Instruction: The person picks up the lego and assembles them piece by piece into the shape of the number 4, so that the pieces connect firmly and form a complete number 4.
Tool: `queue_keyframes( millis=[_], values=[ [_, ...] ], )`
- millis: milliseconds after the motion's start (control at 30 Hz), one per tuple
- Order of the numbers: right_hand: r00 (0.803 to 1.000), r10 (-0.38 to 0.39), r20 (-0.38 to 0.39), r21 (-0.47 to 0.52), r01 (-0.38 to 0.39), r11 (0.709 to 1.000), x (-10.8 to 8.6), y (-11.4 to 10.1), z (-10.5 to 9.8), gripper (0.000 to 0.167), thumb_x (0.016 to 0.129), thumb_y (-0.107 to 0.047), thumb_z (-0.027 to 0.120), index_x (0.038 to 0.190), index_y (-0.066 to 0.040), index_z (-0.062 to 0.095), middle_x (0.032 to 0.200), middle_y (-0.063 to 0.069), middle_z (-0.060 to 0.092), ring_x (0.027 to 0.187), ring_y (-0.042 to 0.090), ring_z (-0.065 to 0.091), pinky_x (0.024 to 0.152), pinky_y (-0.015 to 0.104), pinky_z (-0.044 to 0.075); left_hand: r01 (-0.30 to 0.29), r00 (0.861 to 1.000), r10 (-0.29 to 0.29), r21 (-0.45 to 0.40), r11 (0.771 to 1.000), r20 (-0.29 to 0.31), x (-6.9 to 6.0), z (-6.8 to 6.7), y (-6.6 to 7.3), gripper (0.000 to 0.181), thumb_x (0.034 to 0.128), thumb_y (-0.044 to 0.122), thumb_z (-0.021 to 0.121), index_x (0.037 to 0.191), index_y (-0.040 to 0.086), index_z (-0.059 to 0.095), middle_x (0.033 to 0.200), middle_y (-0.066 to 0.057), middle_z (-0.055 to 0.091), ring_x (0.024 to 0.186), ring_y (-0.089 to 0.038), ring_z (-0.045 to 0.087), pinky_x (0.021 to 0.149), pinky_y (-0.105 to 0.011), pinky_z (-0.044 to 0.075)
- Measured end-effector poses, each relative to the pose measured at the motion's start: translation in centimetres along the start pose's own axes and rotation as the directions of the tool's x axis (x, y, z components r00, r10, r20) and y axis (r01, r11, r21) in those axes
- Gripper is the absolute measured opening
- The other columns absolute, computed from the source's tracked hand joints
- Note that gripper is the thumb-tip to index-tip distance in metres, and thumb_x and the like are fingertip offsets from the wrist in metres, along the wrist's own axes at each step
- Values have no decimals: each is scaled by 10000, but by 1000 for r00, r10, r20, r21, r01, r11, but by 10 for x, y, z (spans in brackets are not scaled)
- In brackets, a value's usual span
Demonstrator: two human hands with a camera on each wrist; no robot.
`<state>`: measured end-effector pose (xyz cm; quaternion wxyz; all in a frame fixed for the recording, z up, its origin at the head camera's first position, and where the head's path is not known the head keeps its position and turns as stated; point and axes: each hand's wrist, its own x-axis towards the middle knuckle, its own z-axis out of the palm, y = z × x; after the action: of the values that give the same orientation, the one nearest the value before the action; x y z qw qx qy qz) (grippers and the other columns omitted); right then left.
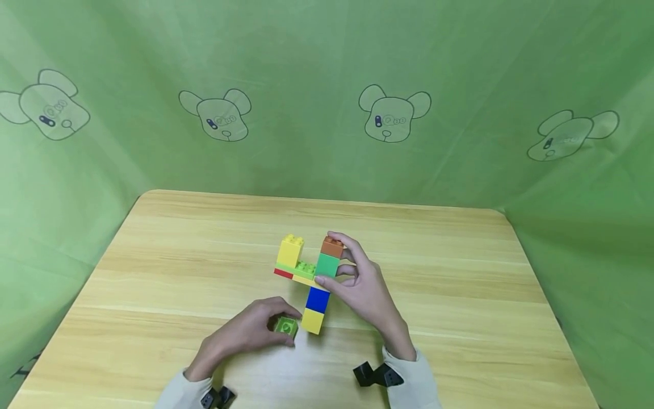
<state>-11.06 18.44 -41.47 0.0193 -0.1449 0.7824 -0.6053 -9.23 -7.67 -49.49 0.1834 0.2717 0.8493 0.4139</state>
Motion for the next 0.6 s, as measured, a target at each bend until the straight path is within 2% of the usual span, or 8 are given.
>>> queue_keyframes(
  millis=[133, 233, 367, 600],
  values=[
    [1000, 3, -4, -1, -3, 1000, 0, 1, -1, 797, 892, -72, 827, 1555, -239, 419, 1432, 180, 572, 1095, 405, 704, 770, 384, 655, -4, 999, 2, -41, 999, -42, -1, -3, 0, 400, 892, 283, 832, 1257, 154, 732, 1099, 90, 671, 962, -84, 614, 861, -270, 549],
    [1000, 9, -7, -6, -9, 1000, 0, 2, -1, 798, 893, -79, 828, 1555, -255, 419, 1431, 173, 574, 1097, 394, 706, 773, 384, 655, -11, 997, 6, -73, 997, -72, 0, -6, 0, 378, 939, 290, 786, 1278, 132, 724, 1072, 68, 655, 923, -118, 609, 801, -265, 554],
    [1000, 11, -7, -9, -11, 1000, 0, 3, -2, 795, 897, -84, 826, 1553, -274, 420, 1433, 172, 573, 1099, 384, 708, 780, 377, 654, -7, 995, -3, -101, 995, -99, 1, -10, 1, 370, 979, 320, 739, 1292, 124, 722, 1078, 43, 653, 911, -107, 601, 782, -254, 563],
    [1000, 4, -7, -4, -4, 1000, 0, 3, -2, 792, 898, -75, 823, 1553, -260, 420, 1425, 177, 578, 1094, 380, 711, 776, 381, 655, -11, 993, -5, -134, 991, -116, 1, -13, 1, 330, 1010, 346, 691, 1252, 126, 737, 1120, 37, 681, 952, -94, 609, 836, -267, 565]
  ],
)
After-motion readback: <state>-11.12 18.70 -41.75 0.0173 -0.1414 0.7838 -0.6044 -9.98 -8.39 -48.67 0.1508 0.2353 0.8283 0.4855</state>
